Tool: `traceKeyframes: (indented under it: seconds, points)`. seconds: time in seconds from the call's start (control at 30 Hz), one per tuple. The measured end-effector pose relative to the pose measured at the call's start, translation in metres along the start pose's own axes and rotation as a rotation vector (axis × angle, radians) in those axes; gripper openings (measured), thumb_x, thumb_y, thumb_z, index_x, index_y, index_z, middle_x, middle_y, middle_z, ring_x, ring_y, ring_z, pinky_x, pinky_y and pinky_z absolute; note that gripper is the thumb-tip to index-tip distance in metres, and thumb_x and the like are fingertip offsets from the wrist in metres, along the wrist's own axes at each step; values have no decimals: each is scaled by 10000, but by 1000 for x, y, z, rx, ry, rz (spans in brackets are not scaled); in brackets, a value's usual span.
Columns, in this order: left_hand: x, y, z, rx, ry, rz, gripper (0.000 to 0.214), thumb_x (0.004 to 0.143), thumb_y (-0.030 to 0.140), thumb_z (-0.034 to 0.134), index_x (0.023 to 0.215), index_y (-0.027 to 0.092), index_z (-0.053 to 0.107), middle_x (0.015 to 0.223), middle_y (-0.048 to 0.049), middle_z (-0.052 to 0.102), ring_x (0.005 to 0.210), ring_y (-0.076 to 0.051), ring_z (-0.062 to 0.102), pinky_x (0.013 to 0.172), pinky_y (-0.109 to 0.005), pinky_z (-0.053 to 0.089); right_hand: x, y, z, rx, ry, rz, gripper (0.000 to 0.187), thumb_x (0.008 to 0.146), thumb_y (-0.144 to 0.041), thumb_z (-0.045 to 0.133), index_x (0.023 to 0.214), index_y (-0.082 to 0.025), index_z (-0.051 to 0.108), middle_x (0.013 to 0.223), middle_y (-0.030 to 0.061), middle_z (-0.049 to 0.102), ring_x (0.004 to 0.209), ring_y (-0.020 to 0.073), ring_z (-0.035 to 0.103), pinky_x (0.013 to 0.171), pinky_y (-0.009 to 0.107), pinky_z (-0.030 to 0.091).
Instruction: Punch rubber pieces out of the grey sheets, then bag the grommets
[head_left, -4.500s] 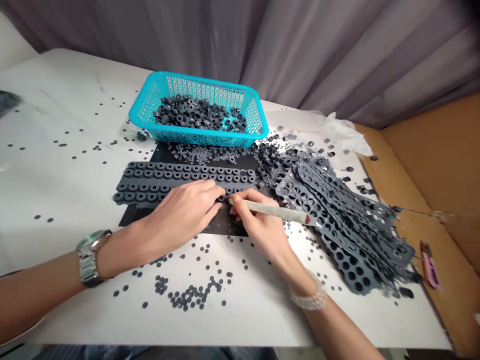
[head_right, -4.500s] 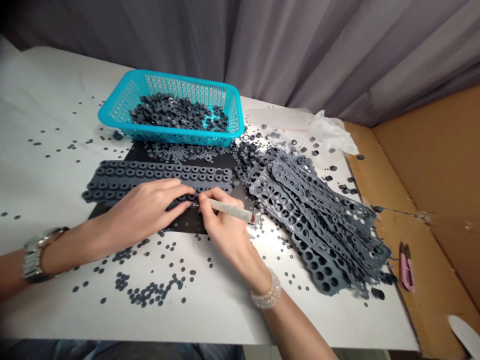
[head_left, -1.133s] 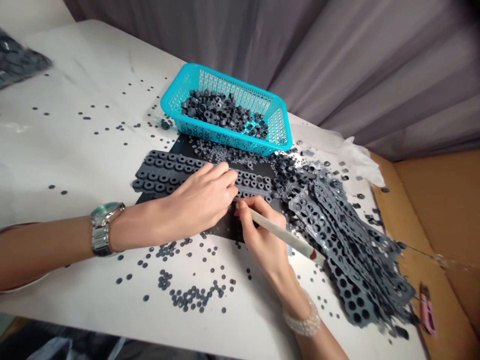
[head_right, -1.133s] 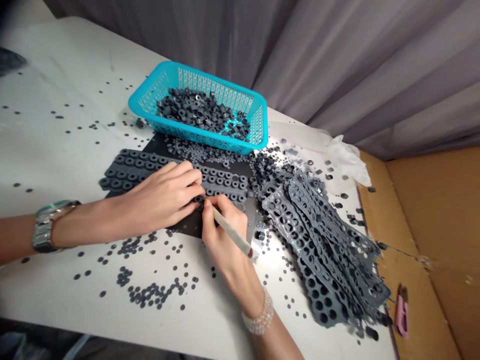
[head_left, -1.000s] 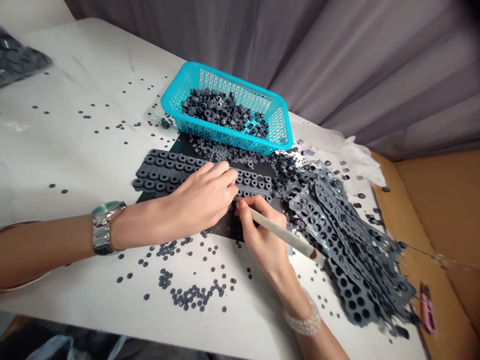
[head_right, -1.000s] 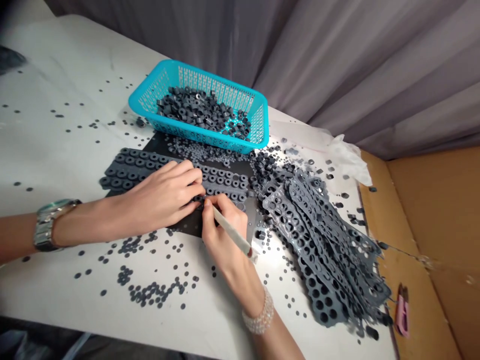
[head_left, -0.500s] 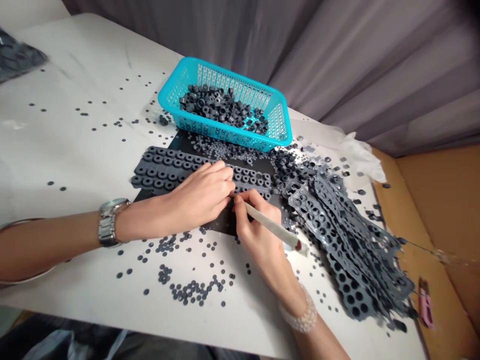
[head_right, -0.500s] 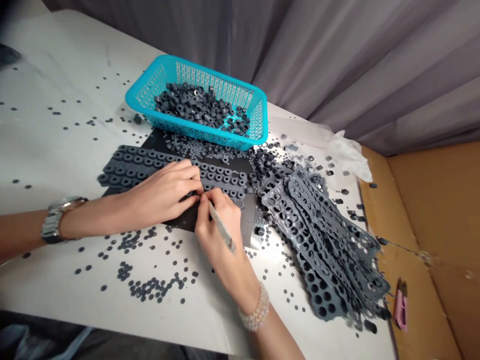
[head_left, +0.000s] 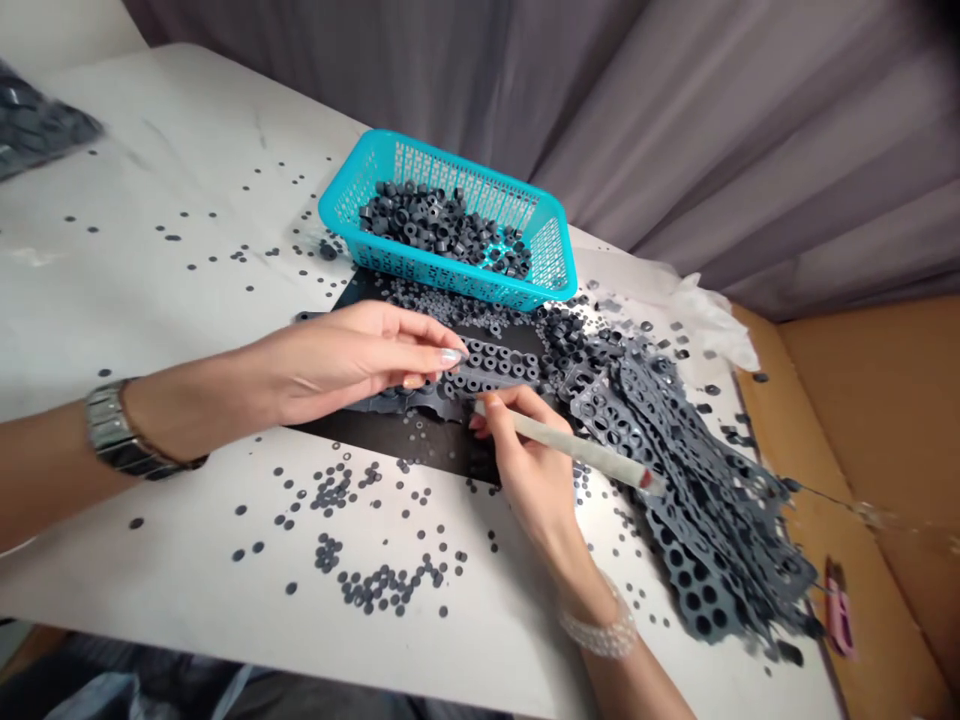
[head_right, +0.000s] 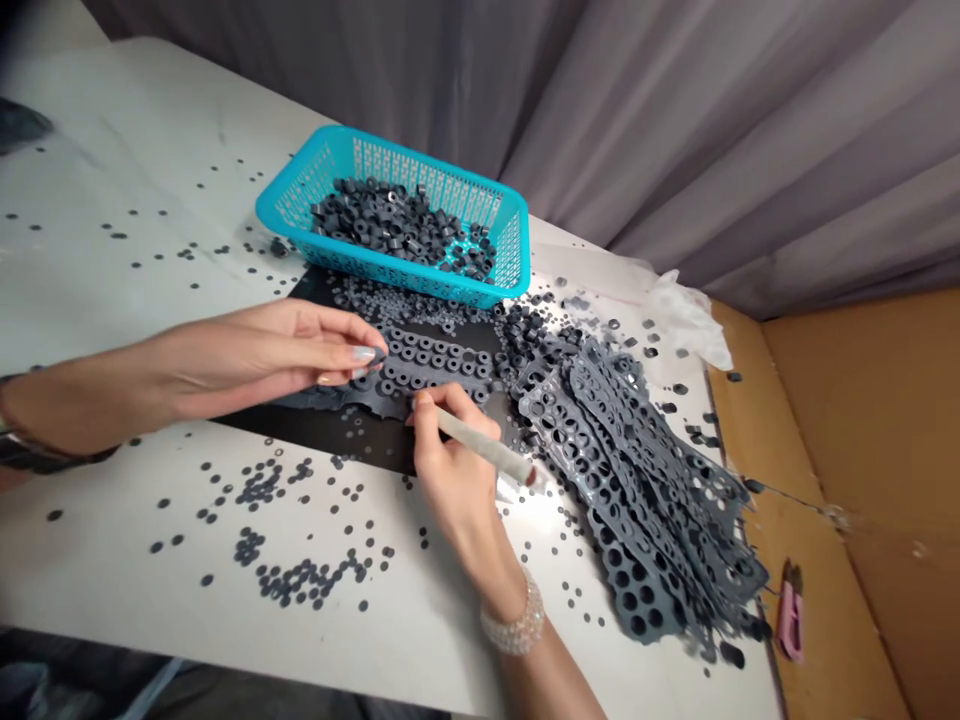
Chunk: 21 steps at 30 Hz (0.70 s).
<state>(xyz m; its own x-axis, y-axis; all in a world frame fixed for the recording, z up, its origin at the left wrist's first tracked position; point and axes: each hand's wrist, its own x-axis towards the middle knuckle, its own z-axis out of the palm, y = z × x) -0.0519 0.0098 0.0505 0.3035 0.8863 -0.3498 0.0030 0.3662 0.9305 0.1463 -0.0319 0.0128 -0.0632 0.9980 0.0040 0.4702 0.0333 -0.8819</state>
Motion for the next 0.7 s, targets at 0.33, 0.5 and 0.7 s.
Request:
traceKeyframes:
  seconds: [0.33,0.5,0.7]
  points:
    - [6,-30,3,-482,-161,-233,217,803,87,673,1005,147,728,981,-92,724,899,-124,673,869,-208,526,-3,-2,-9,83,82,19,281,921,-348,528,694,-192,582,690,7,636,655,163,583,659,294,443]
    - [4,-32,6,-601,-225,-218,85,838,133,655,883,127,728,904,-67,725,856,-118,687,876,-211,545,-3,-3,-9,112,115,4,260,908,-329,556,689,-191,581,661,-6,614,630,150,561,640,283,434]
    - [1,-32,8,-592,-294,-245,105,869,175,622,915,123,701,947,-83,727,899,-123,680,900,-229,530,-3,-4,-9,110,120,-1,275,903,-336,566,670,-188,566,659,-15,619,626,140,554,649,274,426]
